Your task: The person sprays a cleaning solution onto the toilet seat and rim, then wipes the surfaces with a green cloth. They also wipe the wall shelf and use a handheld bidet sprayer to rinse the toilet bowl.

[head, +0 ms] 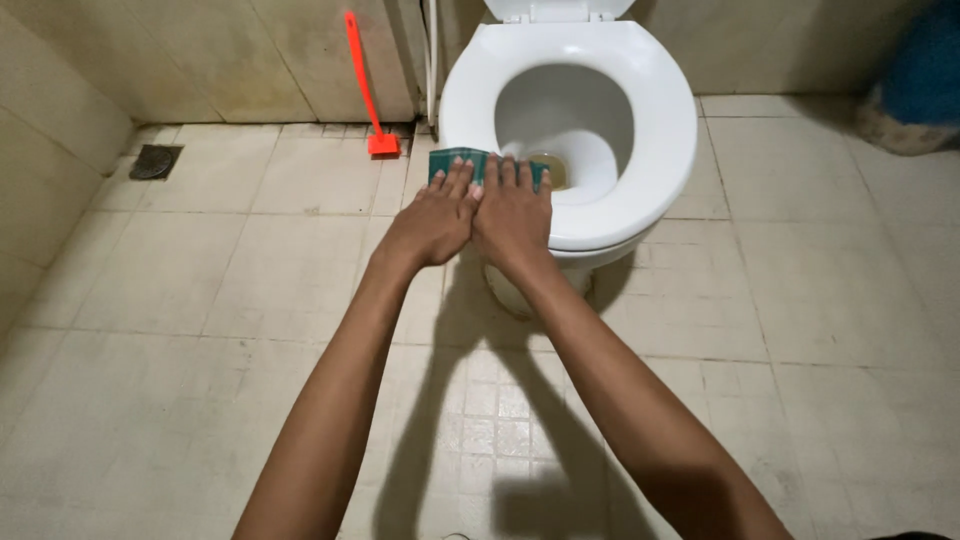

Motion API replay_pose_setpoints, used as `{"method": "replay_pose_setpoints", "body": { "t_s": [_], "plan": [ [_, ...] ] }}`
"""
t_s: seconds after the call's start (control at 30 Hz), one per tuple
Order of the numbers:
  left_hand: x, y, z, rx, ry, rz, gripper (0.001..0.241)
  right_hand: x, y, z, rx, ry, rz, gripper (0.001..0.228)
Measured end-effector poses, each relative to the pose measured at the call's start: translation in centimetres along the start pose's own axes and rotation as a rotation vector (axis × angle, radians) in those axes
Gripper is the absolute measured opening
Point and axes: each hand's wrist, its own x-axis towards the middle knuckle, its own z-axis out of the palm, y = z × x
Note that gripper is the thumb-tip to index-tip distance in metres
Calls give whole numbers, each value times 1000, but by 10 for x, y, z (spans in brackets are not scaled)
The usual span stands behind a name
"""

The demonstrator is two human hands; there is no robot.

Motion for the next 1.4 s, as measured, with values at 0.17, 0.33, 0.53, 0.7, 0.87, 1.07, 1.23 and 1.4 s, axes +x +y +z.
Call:
{"method": "replay_pose_setpoints", "body": {
  "t_s": [0.17,0.33,0.53,0.7,0.87,1.07,1.23,1.4],
  "plan": [
    [29,-24,-10,-110,-11,-112,69,49,-4,24,38,3,-68,61],
    [78,-52,-7,-216,10,-138,70,101,-2,38,81,-73,-90,60],
    [134,-60,-18,-287,54,-192,70,160,15,59,172,-88,-97,62],
    [182,-64,-19,-218,159,-198,71,208,36,83,228,-98,-84,62],
    [224,-68,-17,-168,200,-201,70,245,56,99,187,-62,-92,62],
    [239,-66,-21,-153,271,-167,70,261,63,94,134,-12,-94,60],
    [233,-66,-15,-174,360,-131,70,254,58,86,108,-25,-90,61],
    [203,-59,-9,-160,303,-202,71,223,48,72,211,-132,-73,62]
  ]
}}
